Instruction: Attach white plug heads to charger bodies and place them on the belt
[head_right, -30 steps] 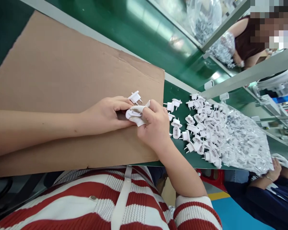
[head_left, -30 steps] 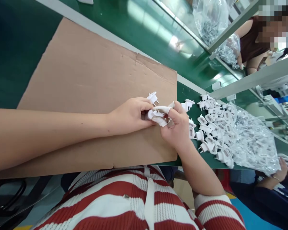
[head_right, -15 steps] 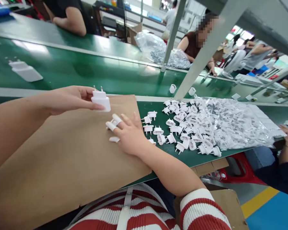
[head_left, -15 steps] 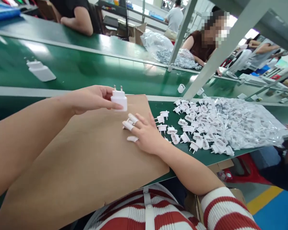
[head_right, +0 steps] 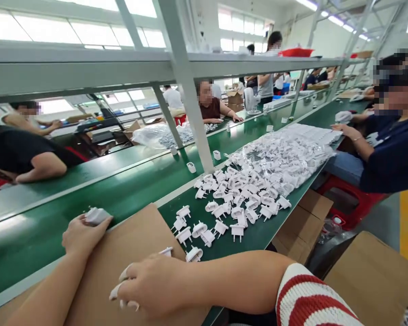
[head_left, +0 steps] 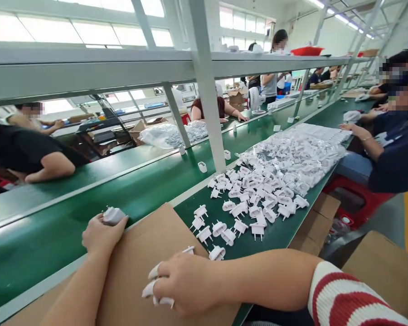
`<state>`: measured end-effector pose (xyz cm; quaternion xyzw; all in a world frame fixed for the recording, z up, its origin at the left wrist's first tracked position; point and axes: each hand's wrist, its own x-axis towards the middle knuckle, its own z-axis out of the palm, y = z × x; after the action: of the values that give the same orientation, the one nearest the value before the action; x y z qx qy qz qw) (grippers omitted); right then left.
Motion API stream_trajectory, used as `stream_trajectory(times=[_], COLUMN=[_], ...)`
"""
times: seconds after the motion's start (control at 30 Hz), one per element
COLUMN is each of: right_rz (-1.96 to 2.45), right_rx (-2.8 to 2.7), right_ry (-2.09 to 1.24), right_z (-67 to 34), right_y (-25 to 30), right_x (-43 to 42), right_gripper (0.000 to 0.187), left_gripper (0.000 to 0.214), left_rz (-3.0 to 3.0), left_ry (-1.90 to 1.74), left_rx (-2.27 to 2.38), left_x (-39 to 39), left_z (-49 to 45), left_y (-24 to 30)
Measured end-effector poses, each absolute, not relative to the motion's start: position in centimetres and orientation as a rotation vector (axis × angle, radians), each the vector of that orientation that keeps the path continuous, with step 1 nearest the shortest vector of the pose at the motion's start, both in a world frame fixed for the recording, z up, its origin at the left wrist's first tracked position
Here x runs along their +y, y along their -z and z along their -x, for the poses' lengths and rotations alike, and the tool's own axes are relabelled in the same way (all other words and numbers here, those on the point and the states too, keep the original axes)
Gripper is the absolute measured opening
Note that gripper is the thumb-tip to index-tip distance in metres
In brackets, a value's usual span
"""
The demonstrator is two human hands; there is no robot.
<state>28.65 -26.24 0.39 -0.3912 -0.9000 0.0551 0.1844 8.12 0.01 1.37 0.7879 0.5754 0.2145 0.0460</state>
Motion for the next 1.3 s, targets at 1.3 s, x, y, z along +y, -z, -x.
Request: stream_trajectory(times=[1.3], right_rz=[1.337], right_rx=[-2.450], right_ry=[-0.539], right_z=[-29.6], right_y=[-1.6], right_x=[-27.3], right_gripper=[0.019], left_gripper=[0.038], left_rz=[-1.951], left_ry=[-0.792], left_rx=[1.410], left_x=[2.6], left_z=[-30.4], left_y=[1.6])
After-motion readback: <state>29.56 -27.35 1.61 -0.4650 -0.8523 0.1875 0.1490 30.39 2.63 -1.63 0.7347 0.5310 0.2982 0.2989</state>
